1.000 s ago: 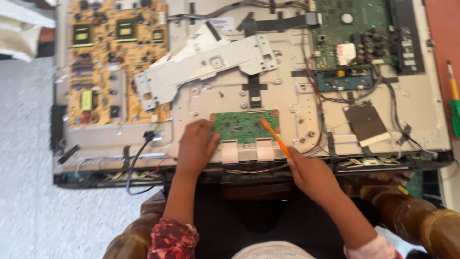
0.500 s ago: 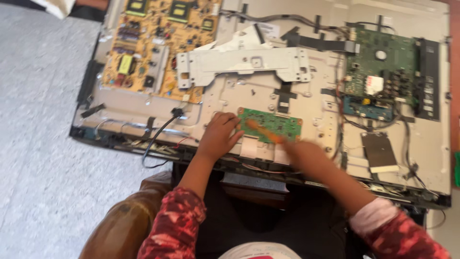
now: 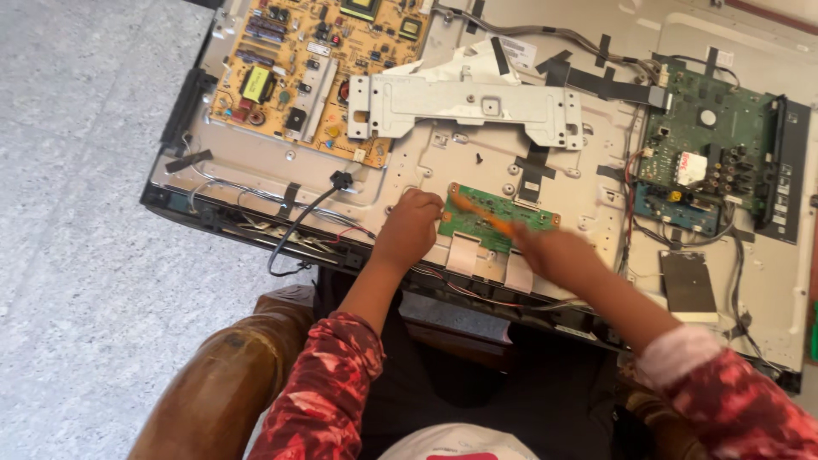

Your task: The person is repairing a flat-screen TV by removing a metal cover, unscrewing a circuit board, and using a plastic tool to pry and adjust components. They use a screwdriver and a plastic prying tool to manipulate the internal parts of the TV.

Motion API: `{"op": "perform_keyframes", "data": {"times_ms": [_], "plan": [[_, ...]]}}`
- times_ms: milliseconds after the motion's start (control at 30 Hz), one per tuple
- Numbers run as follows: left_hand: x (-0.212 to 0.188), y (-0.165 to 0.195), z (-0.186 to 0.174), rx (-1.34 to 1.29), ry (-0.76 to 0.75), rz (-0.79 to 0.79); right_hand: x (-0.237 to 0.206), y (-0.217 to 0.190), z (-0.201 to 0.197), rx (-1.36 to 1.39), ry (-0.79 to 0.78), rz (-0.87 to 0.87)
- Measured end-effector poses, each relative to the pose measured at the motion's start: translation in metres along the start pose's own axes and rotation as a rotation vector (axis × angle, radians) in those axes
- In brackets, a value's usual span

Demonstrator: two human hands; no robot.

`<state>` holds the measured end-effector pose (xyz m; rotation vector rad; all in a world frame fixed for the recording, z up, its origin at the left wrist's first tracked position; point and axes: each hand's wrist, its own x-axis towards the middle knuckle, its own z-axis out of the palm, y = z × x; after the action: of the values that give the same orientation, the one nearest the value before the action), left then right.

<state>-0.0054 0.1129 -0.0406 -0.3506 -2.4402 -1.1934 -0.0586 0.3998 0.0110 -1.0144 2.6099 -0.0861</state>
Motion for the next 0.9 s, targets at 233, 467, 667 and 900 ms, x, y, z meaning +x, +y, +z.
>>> {"op": "perform_keyframes", "data": {"times_ms": [233, 467, 667, 900], "plan": [[-0.004, 0.001, 0.004, 0.014, 0.009, -0.114, 0.012, 0.015, 0.025, 0.159, -0.227, 0.339], [0.001, 0.000, -0.001, 0.006, -0.015, -0.153, -0.047, -0.056, 0.039, 0.021, -0.002, 0.154], [-0.002, 0.001, -0.005, -0.018, 0.005, -0.118, -0.044, -0.075, 0.039, 0.114, 0.181, 0.348], [0.004, 0.005, -0.007, 0.058, 0.020, -0.032, -0.031, -0.109, 0.034, 0.154, 0.181, 0.495]]}}
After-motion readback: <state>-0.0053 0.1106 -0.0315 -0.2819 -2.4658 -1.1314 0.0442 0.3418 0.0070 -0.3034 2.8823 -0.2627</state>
